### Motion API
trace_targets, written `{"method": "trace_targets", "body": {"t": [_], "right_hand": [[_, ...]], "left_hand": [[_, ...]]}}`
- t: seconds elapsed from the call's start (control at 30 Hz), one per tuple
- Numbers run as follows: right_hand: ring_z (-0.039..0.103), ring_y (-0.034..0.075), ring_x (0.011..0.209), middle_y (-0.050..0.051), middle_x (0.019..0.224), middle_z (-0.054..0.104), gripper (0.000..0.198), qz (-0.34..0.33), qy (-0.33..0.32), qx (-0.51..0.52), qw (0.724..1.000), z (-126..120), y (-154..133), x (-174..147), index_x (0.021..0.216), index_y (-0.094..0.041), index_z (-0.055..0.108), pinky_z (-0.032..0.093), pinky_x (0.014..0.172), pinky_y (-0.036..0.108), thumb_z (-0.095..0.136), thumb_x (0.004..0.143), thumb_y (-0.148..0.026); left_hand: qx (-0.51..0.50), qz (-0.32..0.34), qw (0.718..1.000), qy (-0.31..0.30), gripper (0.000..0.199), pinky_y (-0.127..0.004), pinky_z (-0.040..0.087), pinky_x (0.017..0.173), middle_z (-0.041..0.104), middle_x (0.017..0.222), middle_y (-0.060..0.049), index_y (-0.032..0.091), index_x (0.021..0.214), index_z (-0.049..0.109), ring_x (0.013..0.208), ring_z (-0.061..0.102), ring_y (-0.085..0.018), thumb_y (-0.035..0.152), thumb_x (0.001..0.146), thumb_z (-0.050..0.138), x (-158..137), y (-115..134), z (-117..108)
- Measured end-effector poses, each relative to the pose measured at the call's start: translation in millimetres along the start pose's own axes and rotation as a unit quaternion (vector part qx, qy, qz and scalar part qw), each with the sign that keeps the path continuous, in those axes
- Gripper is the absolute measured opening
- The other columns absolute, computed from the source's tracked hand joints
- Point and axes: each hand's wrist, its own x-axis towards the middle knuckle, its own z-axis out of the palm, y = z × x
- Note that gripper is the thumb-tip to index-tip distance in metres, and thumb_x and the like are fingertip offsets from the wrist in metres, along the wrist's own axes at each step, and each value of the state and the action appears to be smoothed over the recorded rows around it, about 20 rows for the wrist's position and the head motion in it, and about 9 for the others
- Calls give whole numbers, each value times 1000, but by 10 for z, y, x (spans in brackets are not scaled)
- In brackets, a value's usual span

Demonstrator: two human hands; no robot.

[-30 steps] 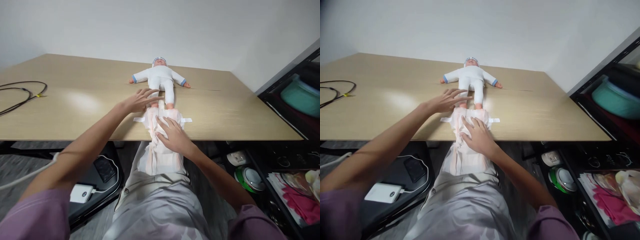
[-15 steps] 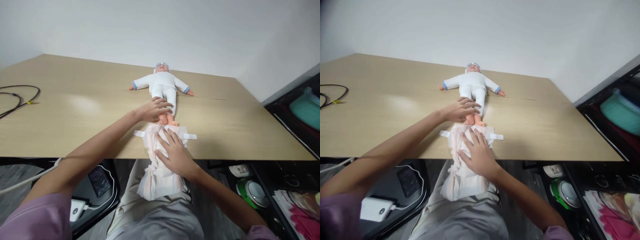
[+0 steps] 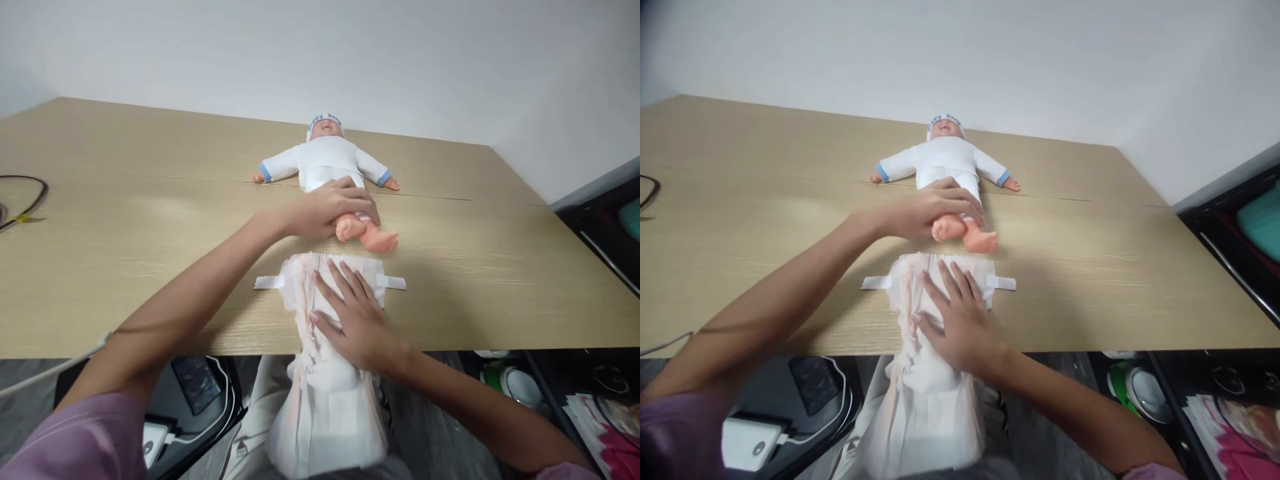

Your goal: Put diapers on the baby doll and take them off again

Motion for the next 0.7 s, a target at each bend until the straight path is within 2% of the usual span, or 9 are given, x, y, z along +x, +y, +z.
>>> {"method": "trace_targets", "body": {"t": [0.1,0.23,0.43,0.57,0.63,0.7], "right_hand": [[19,37,176,11,187,23,70,-2,0,-3,1000,-12,141,243,178,-26,38,26,141,69,56,115,-51],[18,37,176,13,187,24,70,-9,-3,-16,1000,-15,380,663,178,-24,39,23,142,68,55,116,-52],[28,39,172,16,181,39,64,-32,30,-32,999,29,768,1344,171,-19,50,21,143,64,56,116,-51],[42,42,163,20,169,54,55,-28,27,-37,999,40,1006,1807,159,-18,62,30,137,66,57,115,-50],[52,40,154,19,159,62,51,-22,11,-12,1000,36,1111,2031,153,-18,65,37,132,63,57,115,-51],[59,36,145,17,148,69,52,-13,34,28,999,25,1197,2230,147,-18,66,43,127,57,58,114,-56]], "left_hand": [[-47,0,998,30,40,-48,42,120,79,135,-4,29,132,77,126,67,-29,21,95,63,120,-18,-244],[-76,-34,994,66,42,-47,50,115,79,136,-3,29,133,78,131,68,-31,25,91,73,198,-51,-471],[-91,-18,995,34,45,-40,54,113,76,140,-7,18,142,71,127,71,-25,21,98,68,217,-70,-690],[-110,-39,992,38,40,-34,56,109,76,138,-2,20,136,74,129,72,-24,19,96,67,190,-48,-774],[-115,-48,991,38,41,-33,57,109,76,137,0,21,135,74,129,72,-24,17,95,66,172,-33,-810],[-113,-63,991,39,43,-33,58,106,76,137,-1,21,136,73,127,73,-25,16,95,65,155,-22,-841]]}}
